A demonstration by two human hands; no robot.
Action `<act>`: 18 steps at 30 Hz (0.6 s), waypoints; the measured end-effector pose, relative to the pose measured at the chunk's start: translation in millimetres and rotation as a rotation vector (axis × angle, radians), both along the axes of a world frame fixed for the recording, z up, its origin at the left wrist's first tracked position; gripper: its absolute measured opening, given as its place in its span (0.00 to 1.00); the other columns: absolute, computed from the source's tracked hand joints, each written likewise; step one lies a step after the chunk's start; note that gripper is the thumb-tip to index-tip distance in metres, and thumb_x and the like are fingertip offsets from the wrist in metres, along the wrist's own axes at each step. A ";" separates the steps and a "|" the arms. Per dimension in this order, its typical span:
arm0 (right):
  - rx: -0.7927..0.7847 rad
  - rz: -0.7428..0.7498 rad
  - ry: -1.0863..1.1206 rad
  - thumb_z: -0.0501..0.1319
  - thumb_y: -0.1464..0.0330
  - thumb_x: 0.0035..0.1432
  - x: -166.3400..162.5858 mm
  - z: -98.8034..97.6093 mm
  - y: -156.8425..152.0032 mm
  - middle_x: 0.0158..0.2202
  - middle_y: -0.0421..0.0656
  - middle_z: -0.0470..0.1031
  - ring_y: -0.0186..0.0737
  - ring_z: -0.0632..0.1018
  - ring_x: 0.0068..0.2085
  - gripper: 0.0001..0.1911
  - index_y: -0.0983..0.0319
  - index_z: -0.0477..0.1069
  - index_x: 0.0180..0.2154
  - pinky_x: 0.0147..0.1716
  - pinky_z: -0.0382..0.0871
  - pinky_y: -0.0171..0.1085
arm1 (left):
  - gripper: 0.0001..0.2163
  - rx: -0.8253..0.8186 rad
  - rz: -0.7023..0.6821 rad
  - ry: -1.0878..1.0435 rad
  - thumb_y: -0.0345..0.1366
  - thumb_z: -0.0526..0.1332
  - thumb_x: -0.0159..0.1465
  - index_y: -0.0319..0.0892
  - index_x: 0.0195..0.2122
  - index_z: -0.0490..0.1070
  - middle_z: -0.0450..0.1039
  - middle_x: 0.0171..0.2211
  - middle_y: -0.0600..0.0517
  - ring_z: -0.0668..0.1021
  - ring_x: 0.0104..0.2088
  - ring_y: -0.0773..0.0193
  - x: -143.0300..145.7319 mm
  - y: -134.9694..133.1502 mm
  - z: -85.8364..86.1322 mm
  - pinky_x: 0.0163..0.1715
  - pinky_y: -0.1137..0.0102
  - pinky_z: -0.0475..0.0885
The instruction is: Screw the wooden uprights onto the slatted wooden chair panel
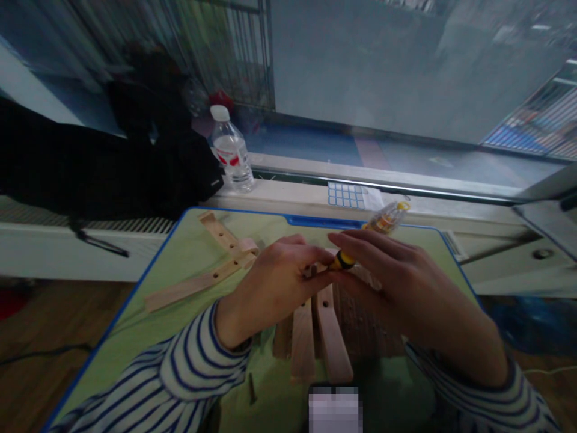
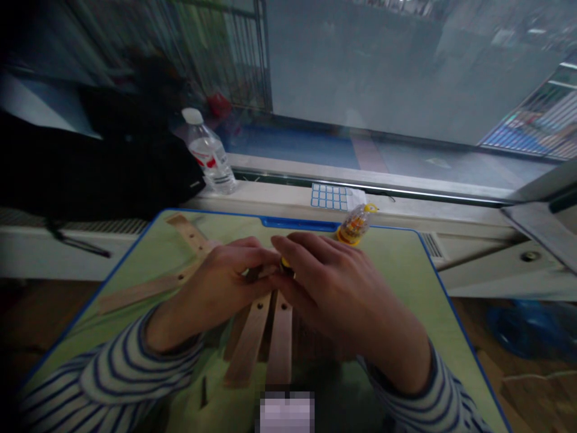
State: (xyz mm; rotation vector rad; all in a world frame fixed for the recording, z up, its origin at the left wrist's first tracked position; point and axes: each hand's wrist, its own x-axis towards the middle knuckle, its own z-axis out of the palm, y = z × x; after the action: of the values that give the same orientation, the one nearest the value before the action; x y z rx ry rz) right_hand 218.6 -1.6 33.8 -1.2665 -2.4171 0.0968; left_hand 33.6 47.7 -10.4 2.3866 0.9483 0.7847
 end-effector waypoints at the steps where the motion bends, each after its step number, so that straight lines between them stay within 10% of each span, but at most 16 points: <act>1: 0.003 0.007 -0.005 0.56 0.68 0.63 1.2 1.3 -1.3 0.53 0.48 0.72 0.42 0.74 0.50 0.20 0.65 0.64 0.55 0.47 0.71 0.43 | 0.04 -0.001 -0.001 -0.003 0.36 0.64 0.60 0.43 0.32 0.75 0.71 0.26 0.55 0.73 0.29 0.66 0.0 0.0 0.2 0.29 0.73 0.66; 18: 0.050 -0.007 -0.027 0.54 0.69 0.65 -6.3 0.9 -3.7 0.45 0.47 0.76 0.41 0.77 0.44 0.12 0.66 0.70 0.47 0.44 0.73 0.41 | 0.10 -0.072 -0.173 0.022 0.39 0.55 0.67 0.42 0.35 0.74 0.72 0.30 0.54 0.74 0.34 0.67 -7.1 6.0 -0.4 0.35 0.73 0.66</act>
State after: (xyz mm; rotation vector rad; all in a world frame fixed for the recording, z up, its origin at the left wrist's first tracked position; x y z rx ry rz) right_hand 212.3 -5.4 34.7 -1.2619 -2.4221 0.0167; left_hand 26.5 53.7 -10.8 2.3811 0.7532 0.6495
